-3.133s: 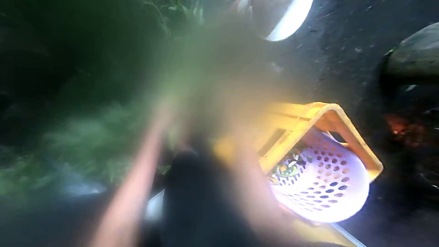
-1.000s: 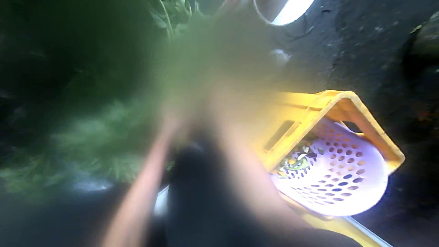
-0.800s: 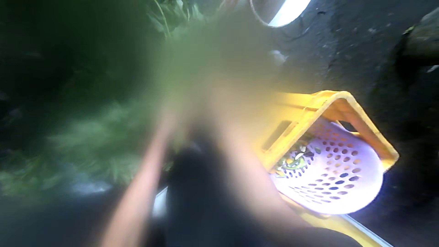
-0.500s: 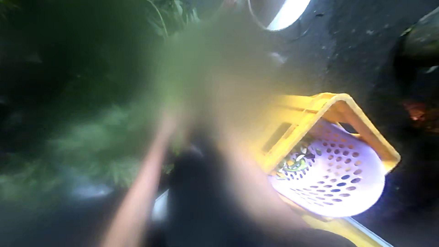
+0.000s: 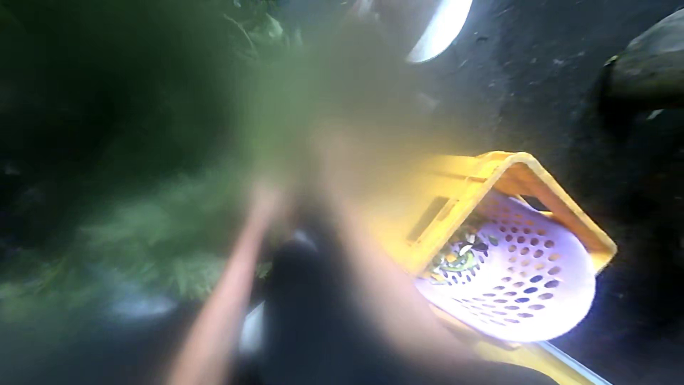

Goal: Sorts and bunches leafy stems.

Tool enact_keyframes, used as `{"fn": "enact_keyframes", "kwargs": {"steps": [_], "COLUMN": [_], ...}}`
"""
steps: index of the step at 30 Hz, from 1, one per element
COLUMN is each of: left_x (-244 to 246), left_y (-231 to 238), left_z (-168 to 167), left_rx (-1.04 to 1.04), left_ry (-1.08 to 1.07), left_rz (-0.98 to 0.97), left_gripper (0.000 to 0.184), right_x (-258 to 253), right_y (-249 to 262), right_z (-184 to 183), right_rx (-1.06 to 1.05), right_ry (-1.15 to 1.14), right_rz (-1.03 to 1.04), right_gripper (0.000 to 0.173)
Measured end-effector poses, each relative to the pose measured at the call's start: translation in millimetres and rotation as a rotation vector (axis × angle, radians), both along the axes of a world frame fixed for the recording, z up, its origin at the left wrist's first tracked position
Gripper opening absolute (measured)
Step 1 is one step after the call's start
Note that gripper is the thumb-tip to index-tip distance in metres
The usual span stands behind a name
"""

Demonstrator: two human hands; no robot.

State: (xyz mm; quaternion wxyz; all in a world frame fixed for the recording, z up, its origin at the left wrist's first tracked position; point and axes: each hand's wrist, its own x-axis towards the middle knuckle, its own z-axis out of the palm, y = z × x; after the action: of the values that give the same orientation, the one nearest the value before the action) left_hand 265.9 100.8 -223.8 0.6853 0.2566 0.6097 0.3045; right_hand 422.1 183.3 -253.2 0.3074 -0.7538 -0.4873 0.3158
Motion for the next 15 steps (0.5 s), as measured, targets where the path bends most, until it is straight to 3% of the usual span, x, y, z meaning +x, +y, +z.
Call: {"fn": "enact_keyframes", "kwargs": {"steps": [5, 7, 12, 13, 15], "left_x": [3, 3, 4, 4, -2], "left_y": [9, 13, 15, 15, 11], "left_z": [-2, -2, -11, -7, 0], "left_rx": [-0.109, -0.14, -0.164, -0.177, -0.211], "left_ry": [-0.089, -0.122, -0.259, -0.304, -0.414], "left_rz": [0.092, 0.11, 0.206, 0.215, 0.185], "left_gripper": [0.017, 0.011, 0.015, 0.013, 0.007], "right_x": [-12, -3, 3, 2, 8], "right_y": [-52, -72, -88, -87, -82], "right_z": [49, 41, 40, 42, 44], "right_rx": [-0.041, 0.015, -0.204, -0.277, -0.398], "right_ry": [0.25, 0.266, 0.804, 0.822, 0.479], "right_rz": [0.234, 0.301, 0.091, 0.054, 0.114], "right_gripper": [0.015, 0.017, 0.014, 0.013, 0.009]}}
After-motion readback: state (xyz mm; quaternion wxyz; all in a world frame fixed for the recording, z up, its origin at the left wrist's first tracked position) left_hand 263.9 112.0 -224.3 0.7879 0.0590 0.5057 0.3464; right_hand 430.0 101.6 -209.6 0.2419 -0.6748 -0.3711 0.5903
